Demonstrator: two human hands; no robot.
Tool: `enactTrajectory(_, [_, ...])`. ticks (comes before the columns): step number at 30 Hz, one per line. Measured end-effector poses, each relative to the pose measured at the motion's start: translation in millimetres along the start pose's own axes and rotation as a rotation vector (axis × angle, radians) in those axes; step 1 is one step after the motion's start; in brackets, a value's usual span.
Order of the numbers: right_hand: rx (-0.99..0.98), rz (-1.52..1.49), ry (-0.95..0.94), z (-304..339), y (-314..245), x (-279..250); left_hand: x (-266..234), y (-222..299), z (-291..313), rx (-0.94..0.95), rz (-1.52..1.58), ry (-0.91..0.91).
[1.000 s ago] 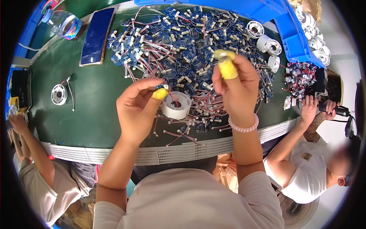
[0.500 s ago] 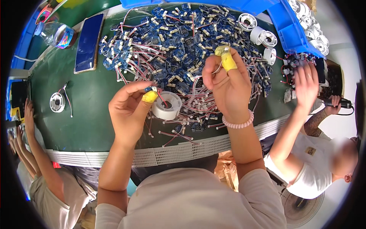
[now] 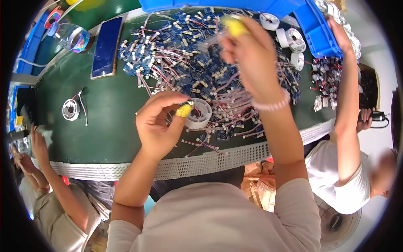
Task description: Assembling small electronic components by applying adhesive tape.
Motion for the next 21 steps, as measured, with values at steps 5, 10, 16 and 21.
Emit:
enactTrajectory(5, [0.049,0.208,-0.092,-37.1,21.9,36.2,-6.0,-2.7,2.0,0.030,-0.028,0.033])
enactTrajectory(10, [-0.250,1.076,-0.126,32.6,-8.0,-12.3,-5.4,1.9,3.0,0.018,-0.058,0.065])
enactTrajectory(16, [-0.251,1.280,-0.221,84.7,15.5,-1.3,-3.5,-0.4,6.0,-0.025,-0.036,0.078])
enactTrajectory(21, [-0.325,0.990,-0.120,76.1,13.0,-14.8,-5.9,-3.1,2.1,-0.045,-0.013,0.108])
Point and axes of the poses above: each hand's wrist, its own z-axis away from the middle knuckle, its own x-axis out of the palm, y = z × x, the point moved 4 cm from there along -z, towards the middle knuckle, and after that the axes turned 11 degrees about z, right-handed, at the moved point
